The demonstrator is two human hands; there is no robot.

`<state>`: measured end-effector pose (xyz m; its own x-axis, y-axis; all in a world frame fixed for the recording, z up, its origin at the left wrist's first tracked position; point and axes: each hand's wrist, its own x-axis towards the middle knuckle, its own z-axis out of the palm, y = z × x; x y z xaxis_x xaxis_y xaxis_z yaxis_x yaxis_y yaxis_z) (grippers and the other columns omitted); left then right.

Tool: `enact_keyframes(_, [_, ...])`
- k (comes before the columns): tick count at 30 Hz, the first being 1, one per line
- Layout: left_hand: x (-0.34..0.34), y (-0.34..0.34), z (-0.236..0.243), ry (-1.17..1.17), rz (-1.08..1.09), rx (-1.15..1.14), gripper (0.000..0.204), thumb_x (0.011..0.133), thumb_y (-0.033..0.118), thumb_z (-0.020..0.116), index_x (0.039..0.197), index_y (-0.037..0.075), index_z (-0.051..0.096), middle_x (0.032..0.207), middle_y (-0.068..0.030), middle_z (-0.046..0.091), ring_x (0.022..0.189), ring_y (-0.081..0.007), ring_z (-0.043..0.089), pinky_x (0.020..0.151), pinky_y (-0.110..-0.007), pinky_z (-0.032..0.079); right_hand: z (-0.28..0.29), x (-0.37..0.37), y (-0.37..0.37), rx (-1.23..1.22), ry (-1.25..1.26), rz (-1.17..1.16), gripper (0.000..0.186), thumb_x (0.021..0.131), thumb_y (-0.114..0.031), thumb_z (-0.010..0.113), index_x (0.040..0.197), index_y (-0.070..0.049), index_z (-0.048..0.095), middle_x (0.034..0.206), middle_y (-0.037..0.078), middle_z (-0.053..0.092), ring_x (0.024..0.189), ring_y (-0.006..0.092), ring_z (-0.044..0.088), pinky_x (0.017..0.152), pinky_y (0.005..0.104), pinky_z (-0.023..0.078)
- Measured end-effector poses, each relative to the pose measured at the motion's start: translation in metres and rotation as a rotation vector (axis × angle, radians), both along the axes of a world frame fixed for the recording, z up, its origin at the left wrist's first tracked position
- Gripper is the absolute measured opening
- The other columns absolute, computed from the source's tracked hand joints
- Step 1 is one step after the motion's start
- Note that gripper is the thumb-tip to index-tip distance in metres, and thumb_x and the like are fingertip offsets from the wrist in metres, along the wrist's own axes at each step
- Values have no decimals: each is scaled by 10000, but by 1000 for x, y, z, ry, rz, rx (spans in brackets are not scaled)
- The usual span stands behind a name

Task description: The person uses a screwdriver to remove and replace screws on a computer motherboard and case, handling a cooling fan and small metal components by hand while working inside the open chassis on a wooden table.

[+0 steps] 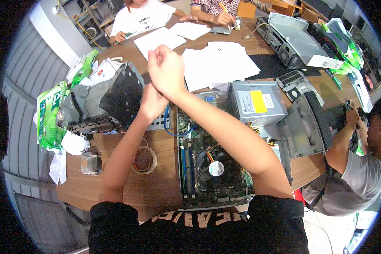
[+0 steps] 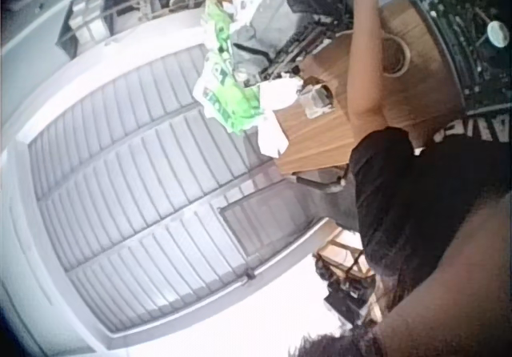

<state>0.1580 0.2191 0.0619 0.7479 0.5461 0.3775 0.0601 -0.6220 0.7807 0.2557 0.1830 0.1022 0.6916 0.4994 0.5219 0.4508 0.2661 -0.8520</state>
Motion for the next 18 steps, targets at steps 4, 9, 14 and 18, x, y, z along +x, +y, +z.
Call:
enact_keyframes(4, [-4, -8, -7, -81, 57, -45, 197, 856, 47, 704, 1021, -47, 651, 841, -162, 716, 784, -165, 669, 722, -351, 525, 2, -8, 0, 14, -11, 77, 213, 975, -171, 650, 842, -3, 644, 548, 173, 606, 465, 319, 611, 498, 421, 451])
enact_keyframes(9, [-7, -14, -20, -226, 153, 116, 231, 823, 40, 736, 1011, -49, 635, 747, -171, 672, 668, -211, 657, 652, -354, 521, 1, -14, -5, 40, -20, 244, 233, 973, -187, 653, 824, -9, 648, 511, 113, 581, 442, 184, 562, 492, 368, 445])
enact_keyframes(14, [4, -20, -23, -351, 329, 188, 269, 798, 82, 792, 994, -19, 637, 707, -170, 651, 595, -214, 659, 589, -335, 514, 5, 11, -7, -53, 54, 658, 233, 966, -204, 669, 820, -22, 678, 533, 23, 582, 481, 84, 534, 477, 276, 410])
enact_keyframes(18, [1, -6, -17, -100, 168, 144, 323, 853, 143, 817, 1070, -21, 641, 857, -145, 740, 758, -184, 727, 720, -330, 563, 6, 35, 0, -152, 87, 992, 284, 1026, -274, 625, 887, -29, 660, 627, 2, 602, 489, 67, 513, 481, 240, 404])
